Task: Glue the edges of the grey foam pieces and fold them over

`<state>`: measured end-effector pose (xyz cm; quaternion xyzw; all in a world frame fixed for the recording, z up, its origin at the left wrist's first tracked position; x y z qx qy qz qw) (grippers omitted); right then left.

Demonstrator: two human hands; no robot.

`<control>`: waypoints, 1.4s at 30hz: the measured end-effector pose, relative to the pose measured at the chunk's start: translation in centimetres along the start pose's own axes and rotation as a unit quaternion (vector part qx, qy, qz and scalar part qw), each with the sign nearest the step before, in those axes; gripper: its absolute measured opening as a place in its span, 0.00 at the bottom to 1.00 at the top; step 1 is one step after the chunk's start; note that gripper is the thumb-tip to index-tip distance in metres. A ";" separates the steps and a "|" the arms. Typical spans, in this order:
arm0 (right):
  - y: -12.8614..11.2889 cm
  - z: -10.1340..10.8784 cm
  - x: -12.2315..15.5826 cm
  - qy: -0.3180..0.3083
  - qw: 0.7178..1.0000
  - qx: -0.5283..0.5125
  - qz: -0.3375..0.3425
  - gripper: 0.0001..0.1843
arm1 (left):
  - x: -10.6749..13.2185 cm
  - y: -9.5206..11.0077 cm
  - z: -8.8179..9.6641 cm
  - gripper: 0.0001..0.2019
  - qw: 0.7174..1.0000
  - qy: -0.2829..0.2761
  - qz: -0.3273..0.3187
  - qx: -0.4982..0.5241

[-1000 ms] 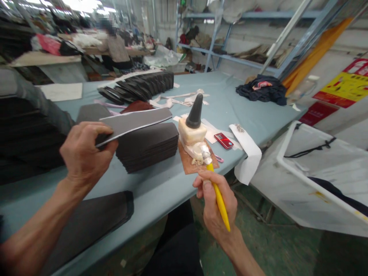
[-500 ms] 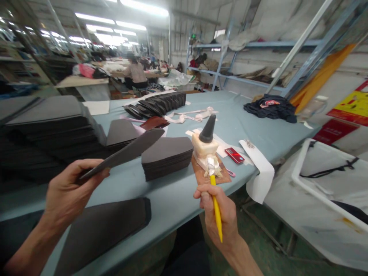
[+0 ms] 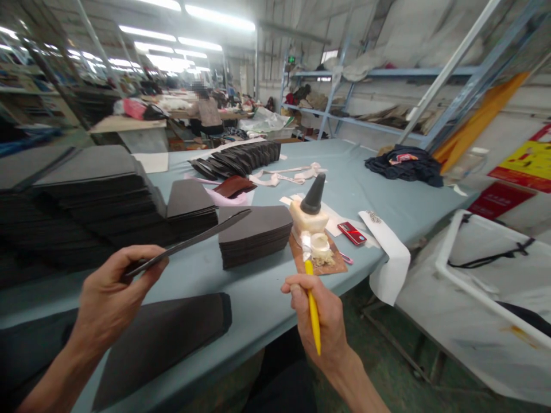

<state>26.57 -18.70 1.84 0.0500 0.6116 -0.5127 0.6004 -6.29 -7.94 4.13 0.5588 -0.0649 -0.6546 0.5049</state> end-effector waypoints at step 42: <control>3.6 -1.1 5.8 -0.092 0.992 -0.003 -0.085 0.05 | -5.4 2.1 -14.7 0.27 0.921 -0.335 -0.171 -0.098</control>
Point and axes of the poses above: each hand's wrist, its own x-axis away from the middle knuckle, its own z-axis out of the back of the hand, y = z × x, the point moved 7 cm from there along -x, towards the middle knuckle, and after that the axes turned 11 degrees about y, right-handed, at the moved point
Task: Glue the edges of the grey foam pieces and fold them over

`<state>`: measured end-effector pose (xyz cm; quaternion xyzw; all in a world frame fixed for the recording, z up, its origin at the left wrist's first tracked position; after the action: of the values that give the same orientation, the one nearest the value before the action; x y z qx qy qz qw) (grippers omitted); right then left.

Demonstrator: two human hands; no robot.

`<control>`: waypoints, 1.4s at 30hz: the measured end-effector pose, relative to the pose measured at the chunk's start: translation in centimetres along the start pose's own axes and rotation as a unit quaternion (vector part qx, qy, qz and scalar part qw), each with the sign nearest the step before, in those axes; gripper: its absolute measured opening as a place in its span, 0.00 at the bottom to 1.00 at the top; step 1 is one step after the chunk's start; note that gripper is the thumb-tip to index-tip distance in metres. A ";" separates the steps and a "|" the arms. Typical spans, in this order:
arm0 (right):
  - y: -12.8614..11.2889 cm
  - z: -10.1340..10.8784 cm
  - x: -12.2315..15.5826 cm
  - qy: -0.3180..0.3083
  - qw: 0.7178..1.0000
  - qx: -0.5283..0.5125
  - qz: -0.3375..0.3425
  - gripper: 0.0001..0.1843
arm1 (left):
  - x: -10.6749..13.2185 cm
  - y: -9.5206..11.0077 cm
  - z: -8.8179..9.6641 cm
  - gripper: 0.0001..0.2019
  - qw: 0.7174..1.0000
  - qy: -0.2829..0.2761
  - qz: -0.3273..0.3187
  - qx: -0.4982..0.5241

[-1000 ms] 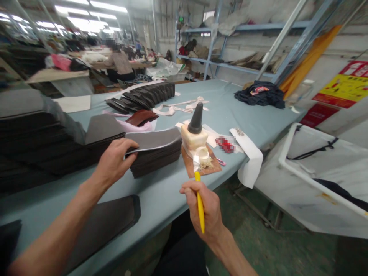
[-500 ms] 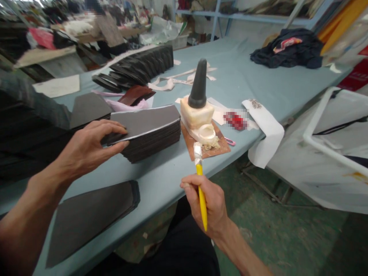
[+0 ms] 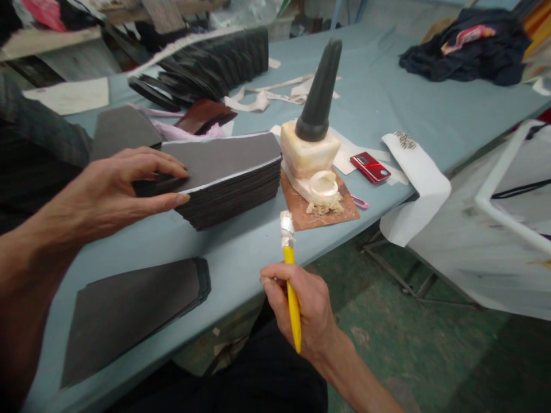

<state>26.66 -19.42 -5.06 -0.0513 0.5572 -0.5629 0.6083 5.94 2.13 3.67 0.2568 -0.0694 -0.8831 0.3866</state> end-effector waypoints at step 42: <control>-1.0 1.6 -0.2 0.048 0.997 0.018 0.066 0.05 | 0.2 1.7 5.1 0.05 0.943 0.330 0.038 -0.032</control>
<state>27.25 -20.59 -3.64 0.0234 0.5781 -0.5333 0.6171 4.31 0.38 8.51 0.5181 0.0806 -0.7355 0.4290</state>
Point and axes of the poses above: each hand's wrist, its own x-axis away from the middle knuckle, its own z-axis out of the back of the hand, y = z × x, the point moved 7 cm from there along -x, towards the middle knuckle, and after that the axes turned 11 degrees about y, right-handed, at the moved point
